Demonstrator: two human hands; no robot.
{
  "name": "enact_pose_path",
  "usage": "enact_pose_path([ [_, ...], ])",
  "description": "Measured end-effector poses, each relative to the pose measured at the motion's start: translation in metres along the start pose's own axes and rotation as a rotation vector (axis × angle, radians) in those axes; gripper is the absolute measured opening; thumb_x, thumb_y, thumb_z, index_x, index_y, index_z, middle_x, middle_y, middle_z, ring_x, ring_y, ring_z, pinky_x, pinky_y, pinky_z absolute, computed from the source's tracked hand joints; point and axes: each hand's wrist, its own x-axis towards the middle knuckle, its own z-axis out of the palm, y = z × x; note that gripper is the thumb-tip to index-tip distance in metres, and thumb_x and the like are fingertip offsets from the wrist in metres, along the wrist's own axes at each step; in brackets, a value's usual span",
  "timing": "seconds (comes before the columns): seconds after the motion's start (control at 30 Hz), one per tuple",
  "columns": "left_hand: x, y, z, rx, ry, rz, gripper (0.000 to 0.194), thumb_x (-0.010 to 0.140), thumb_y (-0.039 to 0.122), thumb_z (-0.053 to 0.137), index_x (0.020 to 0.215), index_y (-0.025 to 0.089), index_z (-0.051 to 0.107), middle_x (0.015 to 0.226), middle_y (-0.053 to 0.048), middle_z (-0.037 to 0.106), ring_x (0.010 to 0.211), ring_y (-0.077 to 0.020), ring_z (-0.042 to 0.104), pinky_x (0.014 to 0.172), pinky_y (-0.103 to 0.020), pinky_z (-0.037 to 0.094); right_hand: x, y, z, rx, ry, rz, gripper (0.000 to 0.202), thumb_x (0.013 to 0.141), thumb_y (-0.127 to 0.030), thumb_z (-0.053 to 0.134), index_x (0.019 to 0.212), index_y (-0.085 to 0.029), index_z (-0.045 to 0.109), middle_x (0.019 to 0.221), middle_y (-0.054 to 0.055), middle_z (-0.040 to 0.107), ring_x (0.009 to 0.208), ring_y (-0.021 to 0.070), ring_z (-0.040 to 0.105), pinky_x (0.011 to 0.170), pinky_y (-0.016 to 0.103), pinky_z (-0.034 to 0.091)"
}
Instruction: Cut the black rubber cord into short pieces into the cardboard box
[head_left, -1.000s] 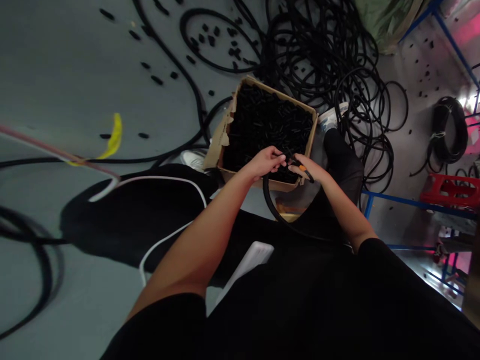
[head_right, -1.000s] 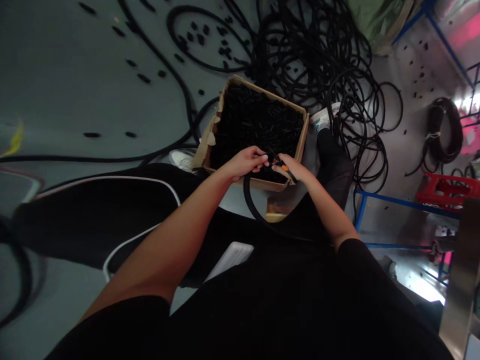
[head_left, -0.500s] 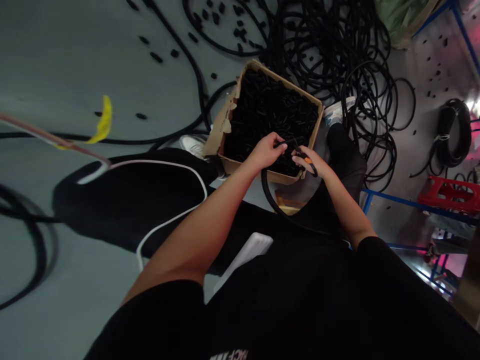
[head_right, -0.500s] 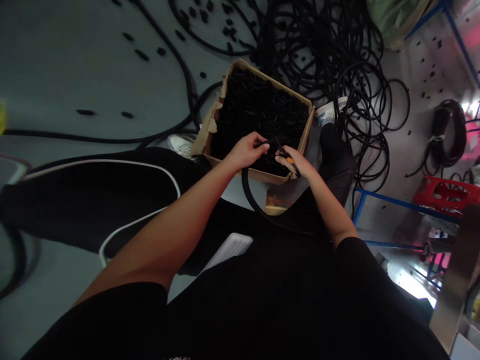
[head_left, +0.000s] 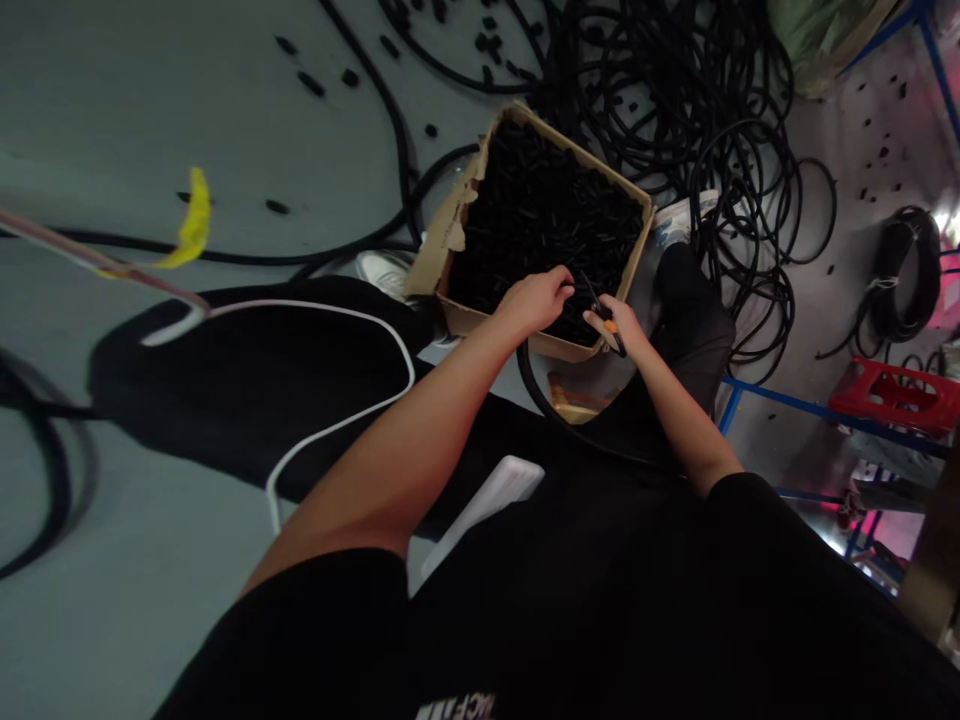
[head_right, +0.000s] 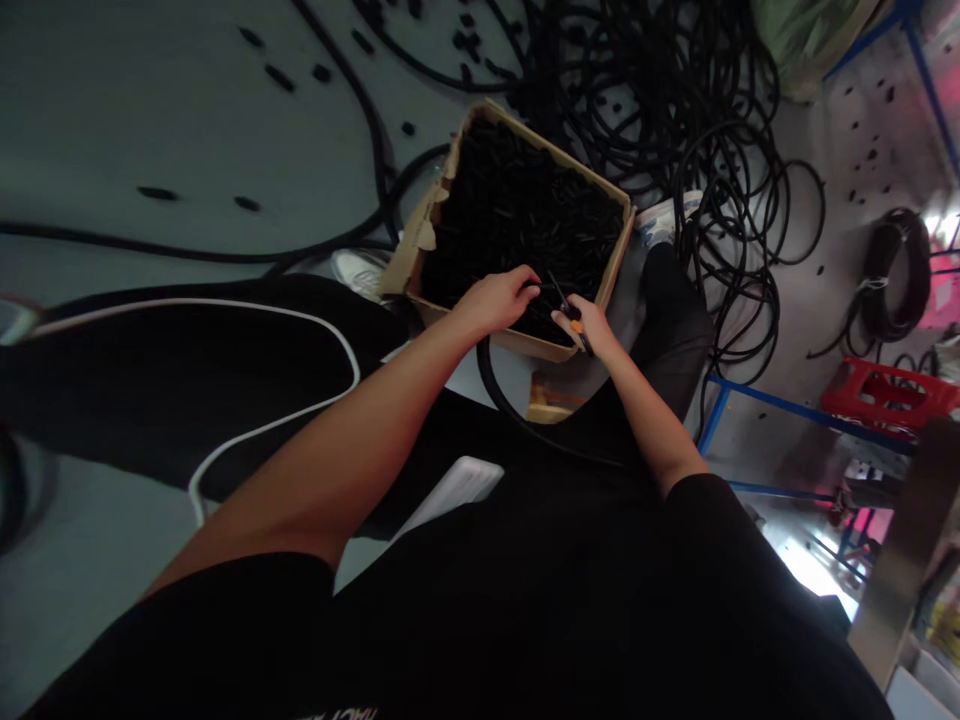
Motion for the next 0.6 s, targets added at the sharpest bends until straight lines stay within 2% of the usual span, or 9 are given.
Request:
enact_pose_path([
  [0.07, 0.001, 0.000, 0.003, -0.001, -0.051, 0.041, 0.030, 0.116, 0.028, 0.070, 0.139, 0.029, 0.089, 0.125, -0.014, 0.096, 0.127, -0.0418, 0.090, 0.112, -0.046, 0.065, 0.000, 0.004, -0.002, 0.036, -0.031, -0.003, 0.050, 0.096, -0.069, 0.092, 0.099, -0.030, 0.060, 0.090, -0.002, 0.063, 0.092, 0.0225, 0.061, 0.088, 0.037, 0.058],
  [0.13, 0.004, -0.001, 0.005, -0.016, -0.082, 0.069, 0.033, 0.117, 0.027, 0.068, 0.142, 0.028, 0.089, 0.127, -0.014, 0.095, 0.126, -0.0407, 0.090, 0.112, -0.045, 0.064, 0.004, 0.007, -0.009, 0.010, -0.053, -0.039, 0.048, 0.095, -0.064, 0.093, 0.098, -0.030, 0.061, 0.094, 0.000, 0.065, 0.096, 0.0241, 0.063, 0.092, 0.038, 0.060],
  [0.3, 0.012, -0.010, 0.005, -0.049, -0.071, 0.066, 0.032, 0.116, 0.030, 0.068, 0.141, 0.029, 0.088, 0.129, -0.012, 0.095, 0.128, -0.0396, 0.088, 0.114, -0.044, 0.063, 0.011, 0.011, -0.030, -0.139, -0.062, -0.113, 0.032, 0.092, -0.048, 0.084, 0.091, -0.028, 0.059, 0.086, -0.003, 0.056, 0.091, 0.0220, 0.056, 0.092, 0.039, 0.051],
  [0.43, 0.015, -0.015, 0.006, -0.079, -0.092, 0.073, 0.023, 0.111, 0.035, 0.071, 0.126, 0.030, 0.087, 0.120, -0.010, 0.094, 0.121, -0.0375, 0.086, 0.108, -0.042, 0.064, 0.003, 0.005, -0.032, -0.163, -0.080, -0.094, 0.041, 0.090, -0.058, 0.088, 0.090, -0.028, 0.060, 0.083, -0.003, 0.057, 0.091, 0.0225, 0.057, 0.088, 0.037, 0.050],
  [0.6, 0.013, -0.009, 0.006, -0.120, -0.166, 0.154, 0.017, 0.105, 0.035, 0.069, 0.111, 0.028, 0.084, 0.102, -0.008, 0.087, 0.107, -0.0346, 0.083, 0.102, -0.041, 0.064, 0.001, -0.010, -0.030, -0.120, -0.109, -0.114, 0.054, 0.091, -0.070, 0.096, 0.092, -0.028, 0.062, 0.097, 0.002, 0.065, 0.097, 0.0239, 0.061, 0.091, 0.037, 0.057],
])
